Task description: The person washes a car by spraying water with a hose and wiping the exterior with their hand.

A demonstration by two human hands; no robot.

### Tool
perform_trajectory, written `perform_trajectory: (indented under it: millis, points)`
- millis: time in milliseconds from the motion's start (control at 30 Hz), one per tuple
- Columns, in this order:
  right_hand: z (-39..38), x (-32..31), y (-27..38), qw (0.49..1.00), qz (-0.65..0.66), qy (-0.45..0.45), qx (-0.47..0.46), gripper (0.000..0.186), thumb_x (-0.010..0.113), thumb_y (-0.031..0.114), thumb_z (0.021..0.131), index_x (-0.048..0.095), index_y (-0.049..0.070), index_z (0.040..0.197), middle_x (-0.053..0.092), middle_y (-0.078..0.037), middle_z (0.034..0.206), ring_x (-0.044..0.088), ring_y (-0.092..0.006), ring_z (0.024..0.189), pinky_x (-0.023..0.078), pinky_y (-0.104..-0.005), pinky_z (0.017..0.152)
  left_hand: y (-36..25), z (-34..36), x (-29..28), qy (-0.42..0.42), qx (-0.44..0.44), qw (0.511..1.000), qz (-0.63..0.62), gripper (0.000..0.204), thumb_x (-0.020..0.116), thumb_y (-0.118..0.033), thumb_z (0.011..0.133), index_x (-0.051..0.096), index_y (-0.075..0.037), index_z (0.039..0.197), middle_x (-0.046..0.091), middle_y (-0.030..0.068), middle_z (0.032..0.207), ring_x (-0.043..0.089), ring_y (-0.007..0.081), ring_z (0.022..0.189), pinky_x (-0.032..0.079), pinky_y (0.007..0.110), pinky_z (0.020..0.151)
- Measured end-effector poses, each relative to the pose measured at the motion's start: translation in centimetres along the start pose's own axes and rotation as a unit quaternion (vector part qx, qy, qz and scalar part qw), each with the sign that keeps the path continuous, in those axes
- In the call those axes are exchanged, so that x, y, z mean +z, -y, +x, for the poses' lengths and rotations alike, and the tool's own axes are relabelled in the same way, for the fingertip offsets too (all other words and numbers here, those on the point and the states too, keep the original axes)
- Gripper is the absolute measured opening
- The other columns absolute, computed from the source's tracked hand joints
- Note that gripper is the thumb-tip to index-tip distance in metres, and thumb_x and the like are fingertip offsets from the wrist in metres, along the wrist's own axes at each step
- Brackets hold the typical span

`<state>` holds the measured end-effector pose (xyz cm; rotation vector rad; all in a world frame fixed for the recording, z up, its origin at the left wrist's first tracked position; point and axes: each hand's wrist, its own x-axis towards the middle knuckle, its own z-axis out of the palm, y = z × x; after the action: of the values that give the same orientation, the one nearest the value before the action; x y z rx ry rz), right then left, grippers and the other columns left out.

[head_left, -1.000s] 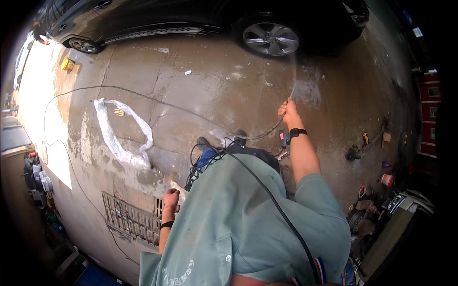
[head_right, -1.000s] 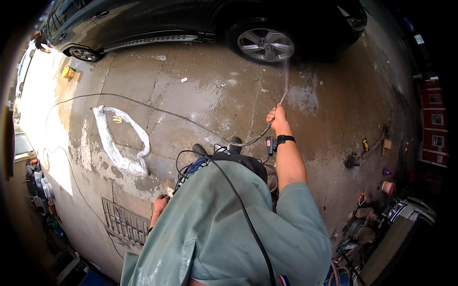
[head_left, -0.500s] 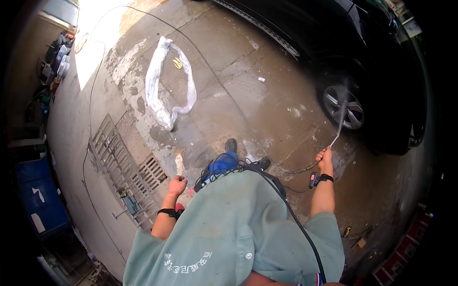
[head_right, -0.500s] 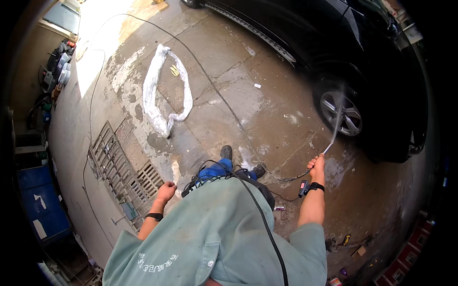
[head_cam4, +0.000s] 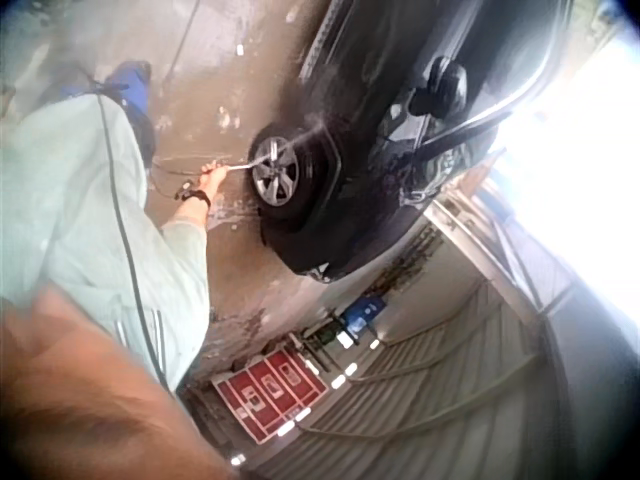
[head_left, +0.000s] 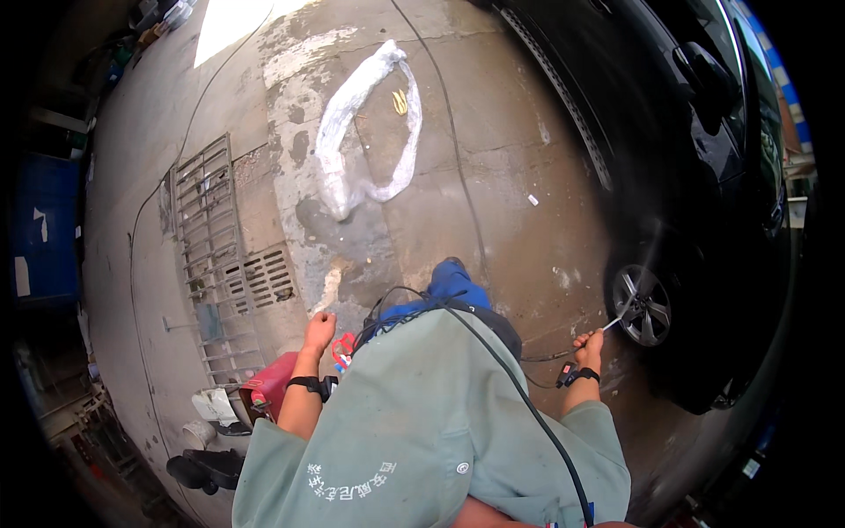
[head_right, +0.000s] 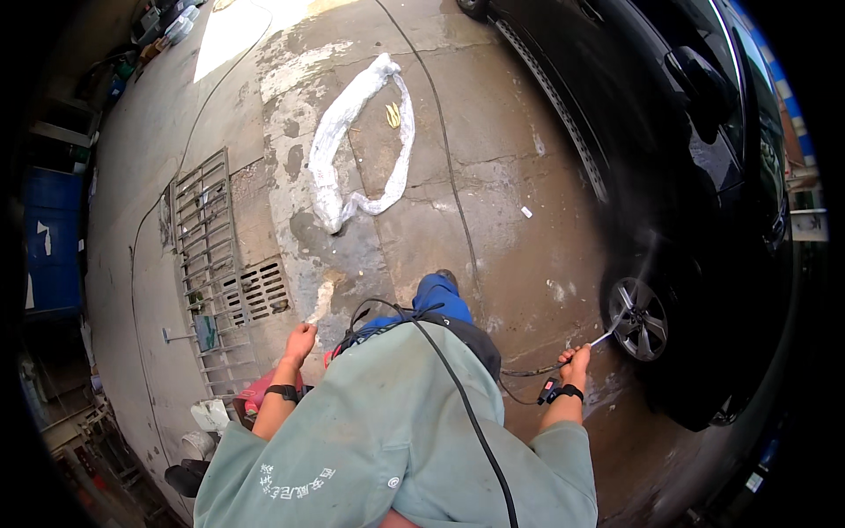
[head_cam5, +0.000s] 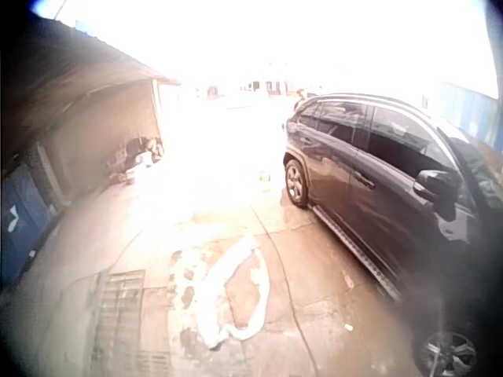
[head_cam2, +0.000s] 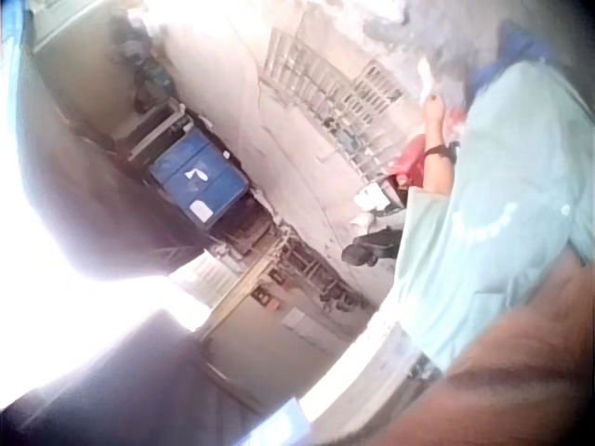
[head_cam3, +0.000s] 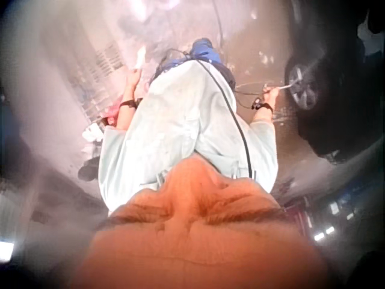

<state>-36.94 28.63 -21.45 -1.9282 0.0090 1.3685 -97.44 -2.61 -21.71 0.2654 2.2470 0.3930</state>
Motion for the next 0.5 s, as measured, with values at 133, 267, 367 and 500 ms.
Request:
perform_trajectory:
  millis: [133, 267, 367, 500]
  points:
    - [0.5, 1.9, -3.5, 0.996, 0.036, -0.054, 0.059, 0.034, 0.031, 0.032, 0.093, 0.035, 0.013, 0.066, 0.033, -0.001, 0.053, 0.031, -0.0121, 0.043, 0.027, -0.0265, 0.039, -2.6, 1.7, -0.2, -0.012, 0.008, 1.000, 0.008, 0.039, 0.055, -0.033, 0.083, 0.063, 0.000, 0.104, 0.066, 0.0175, 0.099, 0.062, 0.0277, 0.096, 0.046, 0.035, 0.085]
    - [2.1, 4.0, -5.7, 0.994, 0.045, -0.059, 0.080, 0.007, 0.036, 0.012, 0.067, 0.034, 0.010, 0.060, 0.034, -0.006, 0.053, 0.034, -0.0179, 0.046, 0.030, -0.0299, 0.042, 0.3, 5.7, -0.3, -0.021, -0.002, 1.000, 0.013, 0.041, 0.056, -0.038, 0.081, 0.064, -0.002, 0.098, 0.065, 0.0197, 0.101, 0.060, 0.0330, 0.099, 0.046, 0.037, 0.088]
    - [4.0, 8.1, -5.2, 0.993, 0.025, -0.047, 0.109, 0.008, 0.036, 0.013, 0.067, 0.034, 0.010, 0.060, 0.034, -0.006, 0.053, 0.033, -0.0173, 0.046, 0.030, -0.0299, 0.042, 2.1, 8.0, -1.6, 0.014, -0.079, 0.997, 0.013, 0.044, 0.055, -0.040, 0.080, 0.065, -0.002, 0.099, 0.063, 0.0201, 0.106, 0.059, 0.0333, 0.103, 0.044, 0.038, 0.091]
    - [2.5, 16.4, -4.7, 0.997, 0.028, -0.024, 0.064, 0.008, 0.035, 0.015, 0.070, 0.033, 0.010, 0.064, 0.033, -0.006, 0.054, 0.032, -0.0168, 0.045, 0.030, -0.0298, 0.041, 2.6, 11.3, -6.8, 0.048, -0.143, 0.985, 0.080, 0.045, 0.053, -0.041, 0.079, 0.065, -0.003, 0.100, 0.063, 0.0209, 0.107, 0.058, 0.0343, 0.105, 0.043, 0.039, 0.093]
